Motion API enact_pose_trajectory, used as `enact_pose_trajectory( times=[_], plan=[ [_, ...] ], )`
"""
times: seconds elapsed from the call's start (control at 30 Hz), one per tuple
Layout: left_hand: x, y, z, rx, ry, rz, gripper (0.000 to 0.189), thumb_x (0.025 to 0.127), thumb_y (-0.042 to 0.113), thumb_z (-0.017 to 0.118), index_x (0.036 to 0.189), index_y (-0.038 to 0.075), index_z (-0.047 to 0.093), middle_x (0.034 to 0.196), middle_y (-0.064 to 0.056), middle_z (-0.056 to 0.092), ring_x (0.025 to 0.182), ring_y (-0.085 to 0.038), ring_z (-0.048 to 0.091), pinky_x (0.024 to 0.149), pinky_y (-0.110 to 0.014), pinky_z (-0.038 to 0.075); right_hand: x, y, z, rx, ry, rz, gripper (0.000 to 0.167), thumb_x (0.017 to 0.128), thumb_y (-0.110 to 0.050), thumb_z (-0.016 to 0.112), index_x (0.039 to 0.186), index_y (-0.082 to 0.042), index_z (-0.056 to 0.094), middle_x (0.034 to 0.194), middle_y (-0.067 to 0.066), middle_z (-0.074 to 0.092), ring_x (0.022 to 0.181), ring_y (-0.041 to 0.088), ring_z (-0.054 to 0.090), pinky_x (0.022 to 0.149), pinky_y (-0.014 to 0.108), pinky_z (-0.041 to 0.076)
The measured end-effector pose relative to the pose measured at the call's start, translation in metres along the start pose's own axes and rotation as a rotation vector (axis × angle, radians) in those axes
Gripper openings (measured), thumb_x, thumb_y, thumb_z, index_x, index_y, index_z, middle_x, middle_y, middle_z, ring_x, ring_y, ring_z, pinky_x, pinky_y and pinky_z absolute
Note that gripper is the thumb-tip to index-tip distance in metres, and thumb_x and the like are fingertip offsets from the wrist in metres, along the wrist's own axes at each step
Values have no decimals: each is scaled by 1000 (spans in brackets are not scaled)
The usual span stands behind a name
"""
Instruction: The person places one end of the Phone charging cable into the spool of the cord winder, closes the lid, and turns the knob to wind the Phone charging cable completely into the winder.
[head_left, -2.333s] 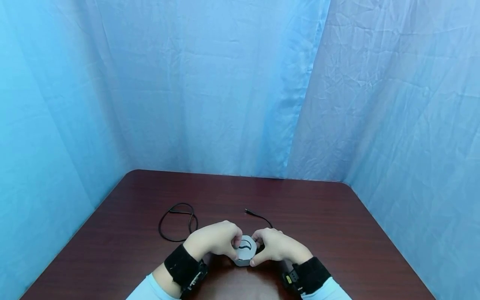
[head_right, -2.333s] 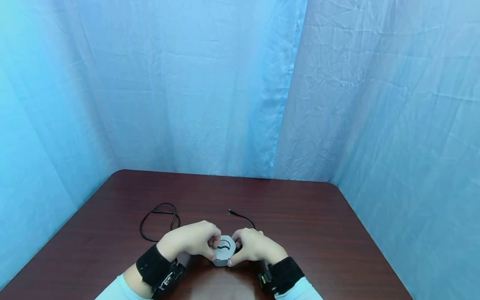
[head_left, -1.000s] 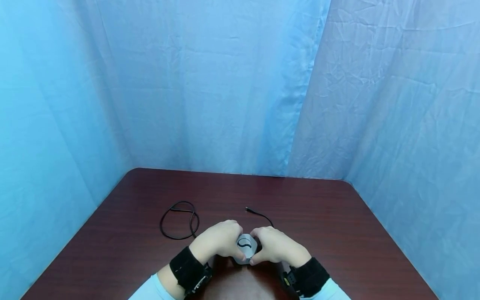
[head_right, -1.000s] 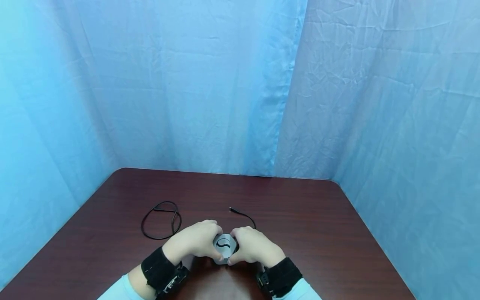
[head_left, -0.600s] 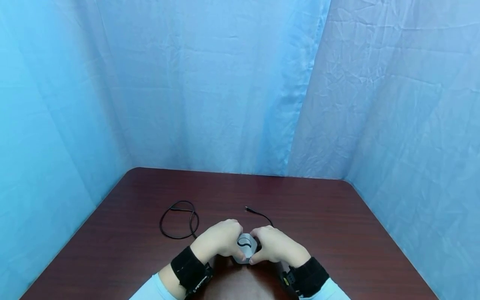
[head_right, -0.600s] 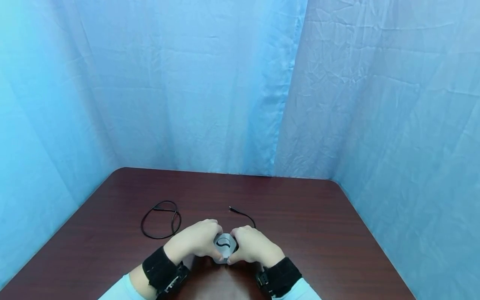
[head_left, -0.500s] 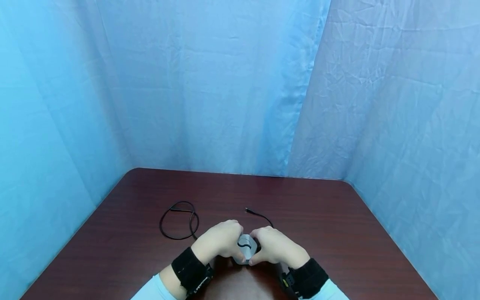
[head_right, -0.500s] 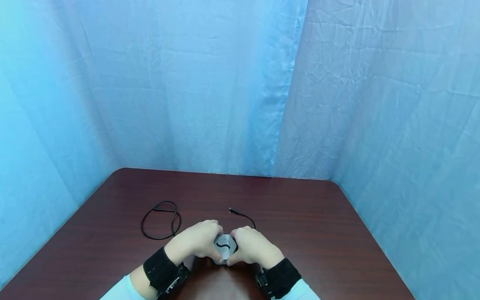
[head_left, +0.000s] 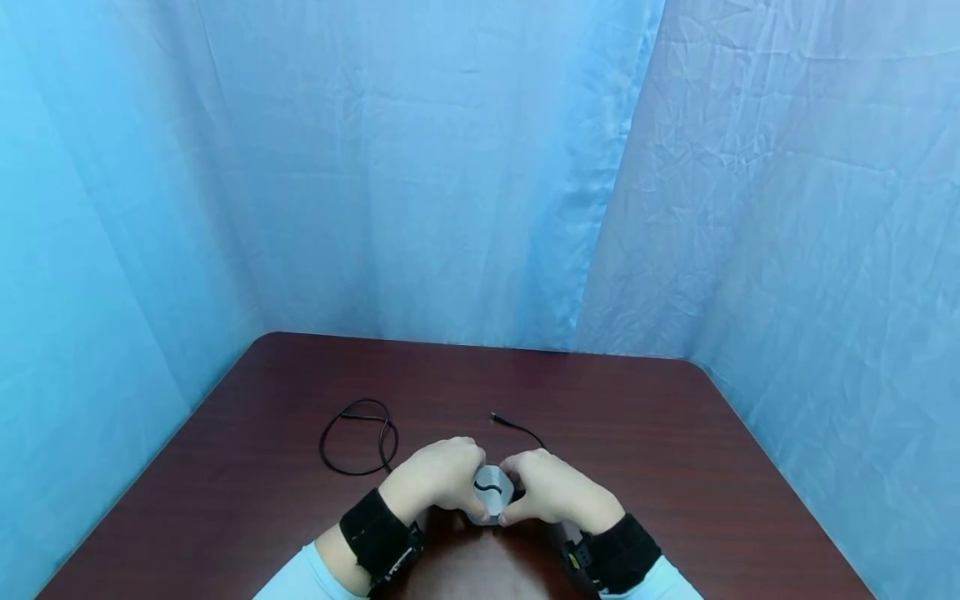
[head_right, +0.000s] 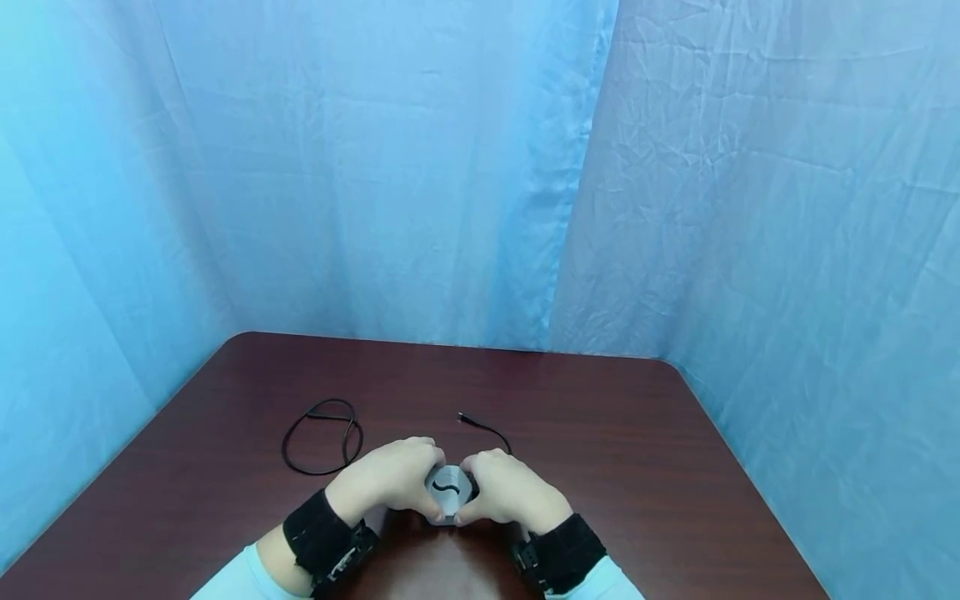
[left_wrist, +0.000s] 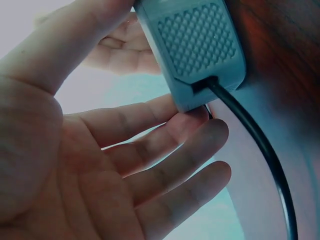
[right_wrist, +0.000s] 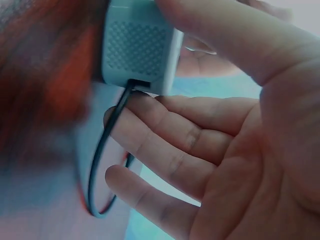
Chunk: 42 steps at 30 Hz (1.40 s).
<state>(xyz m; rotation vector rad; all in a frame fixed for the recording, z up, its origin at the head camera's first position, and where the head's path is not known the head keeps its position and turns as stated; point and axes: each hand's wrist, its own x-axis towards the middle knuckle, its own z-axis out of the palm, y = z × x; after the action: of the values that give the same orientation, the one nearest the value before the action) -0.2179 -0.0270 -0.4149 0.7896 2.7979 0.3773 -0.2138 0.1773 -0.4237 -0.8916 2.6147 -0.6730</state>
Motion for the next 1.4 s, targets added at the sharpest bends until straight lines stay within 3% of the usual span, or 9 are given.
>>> enact_pose_trajectory(
  times=[0.17,0.27,0.4,0.63,0.7,0.8,0.93,1.2,1.4],
  plan=[
    [-3,-4,-2,-38,19,29,47,72,46,90,100,14,71,89,6,54,74,-11,52,63,-29,47,-6,-4,-7,16,22,18,51,84,-29,85,127,-8,67,107,-3,69,91,8,63,76,28,54],
    [-5,-5,-4,-41,40,48,58,76,50,87,116,10,72,105,1,63,88,-14,60,72,-31,52,-11,-6,-12,10,42,42,70,85,-32,85,141,-2,57,126,5,65,110,18,62,86,35,54],
    [-6,-2,-5,-35,52,74,78,80,55,82,136,4,63,132,-9,62,115,-20,61,90,-37,54,-16,-6,-19,22,71,63,74,85,-32,85,145,-2,53,136,12,59,123,29,57,94,47,51],
    [2,14,-3,11,13,74,87,77,57,84,142,5,58,142,-10,58,132,-23,53,100,-40,50,-18,-3,-27,35,64,112,79,84,-29,86,148,1,49,147,16,52,135,33,49,103,53,45],
    [5,18,-1,47,3,62,88,74,57,86,141,6,60,140,-9,59,127,-22,56,96,-39,52,-17,-1,-27,33,40,122,81,84,-28,86,148,2,47,149,17,50,137,35,46,104,54,45],
    [7,23,4,105,0,36,82,67,56,90,131,10,66,122,-3,63,103,-16,62,80,-35,55,-17,0,-25,25,8,131,81,83,-27,86,148,3,48,148,17,50,138,37,45,104,55,44],
    [9,23,10,149,-11,-6,73,60,51,95,118,15,70,99,5,59,79,-10,55,67,-32,51,-15,1,-22,9,-20,132,80,82,-26,87,146,3,49,145,17,53,134,36,48,102,54,45],
    [12,21,11,130,-86,-21,71,65,37,96,127,16,67,105,3,62,82,-10,56,71,-32,52,-12,3,-19,48,-66,168,79,83,-30,87,147,0,50,141,14,58,131,35,52,98,50,49],
    [9,16,8,100,-42,7,65,69,28,92,127,14,65,102,3,58,78,-11,52,66,-31,48,-17,5,-23,60,-32,134,76,84,-27,86,146,1,51,142,16,56,131,33,53,98,50,50]
  ],
)
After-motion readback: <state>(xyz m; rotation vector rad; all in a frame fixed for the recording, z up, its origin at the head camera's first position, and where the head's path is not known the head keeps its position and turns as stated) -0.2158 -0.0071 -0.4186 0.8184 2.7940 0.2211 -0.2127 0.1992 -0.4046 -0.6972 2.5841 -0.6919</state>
